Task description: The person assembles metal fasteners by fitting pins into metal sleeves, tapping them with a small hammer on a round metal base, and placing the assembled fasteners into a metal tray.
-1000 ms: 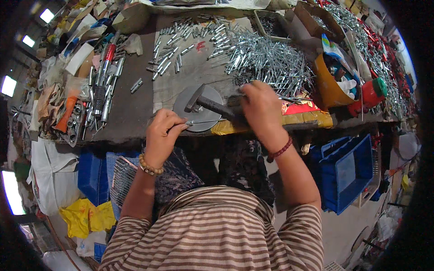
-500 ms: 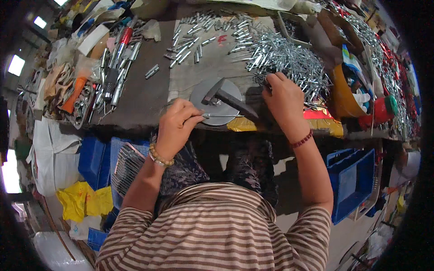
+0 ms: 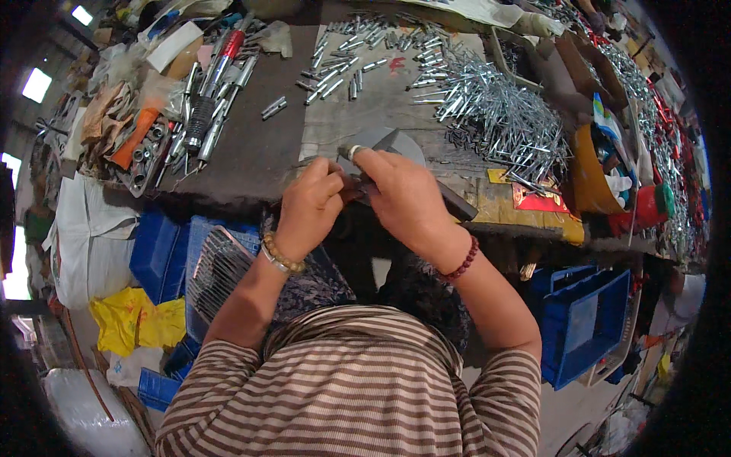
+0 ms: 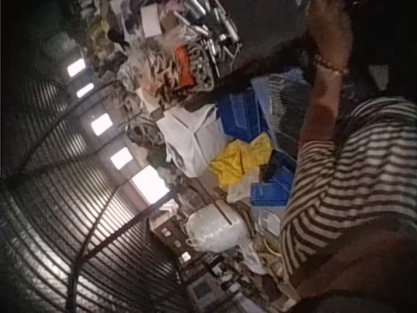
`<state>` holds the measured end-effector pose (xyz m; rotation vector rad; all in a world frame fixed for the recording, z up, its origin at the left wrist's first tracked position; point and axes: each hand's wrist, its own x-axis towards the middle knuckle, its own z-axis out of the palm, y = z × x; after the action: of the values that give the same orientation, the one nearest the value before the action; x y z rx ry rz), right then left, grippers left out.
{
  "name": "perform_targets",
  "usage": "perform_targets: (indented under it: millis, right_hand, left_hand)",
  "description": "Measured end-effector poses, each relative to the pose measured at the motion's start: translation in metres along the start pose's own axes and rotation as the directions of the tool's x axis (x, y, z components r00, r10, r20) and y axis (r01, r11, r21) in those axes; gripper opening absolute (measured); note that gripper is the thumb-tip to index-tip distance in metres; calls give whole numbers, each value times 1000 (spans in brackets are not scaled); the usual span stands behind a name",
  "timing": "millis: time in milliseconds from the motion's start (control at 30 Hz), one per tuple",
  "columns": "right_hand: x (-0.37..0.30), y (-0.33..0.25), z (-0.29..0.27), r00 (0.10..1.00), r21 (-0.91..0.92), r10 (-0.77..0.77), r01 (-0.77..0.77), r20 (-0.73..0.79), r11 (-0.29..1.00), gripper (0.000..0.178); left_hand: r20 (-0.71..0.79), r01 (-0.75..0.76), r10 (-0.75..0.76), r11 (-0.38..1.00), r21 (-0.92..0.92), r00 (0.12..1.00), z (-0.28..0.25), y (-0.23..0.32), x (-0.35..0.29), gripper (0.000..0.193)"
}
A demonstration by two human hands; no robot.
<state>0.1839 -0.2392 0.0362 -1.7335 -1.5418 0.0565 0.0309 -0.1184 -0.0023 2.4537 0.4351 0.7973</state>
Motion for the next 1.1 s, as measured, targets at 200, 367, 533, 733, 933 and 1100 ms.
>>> perform_targets:
  millis: [200,367,533,733,933,1100]
  right_hand:
    - [-10,5,2,975,277,221,-217,18,936,44]
    - [-16,12,5,968,271,247,-247,32,931,48]
    - [-12,8,4,981,128,192,-194,28,973,43]
    - [-8,-10,10,987,-257,-157,157,22,954,35]
    - [-17,-5,-12,999,-323,-44,37,-15,946,32]
    - [-34,26,-39,994,-494,106,-82,22,865,28]
  left_hand:
    - [16,30,-30,999,-12,999,-2,6,1,9]
    - [-23,28,-29,998,-60,999,-1,7,1,9]
    - [-15,18,-19,999,-48,1000,-1,8,2,6]
    - [-28,16,-17,1000,-16,999,2,4,0,15]
    - [-6,35,-35,999,-30,999,-2,6,1,9]
    - [-5,37,-37,998,-50,999,-2,8,2,11]
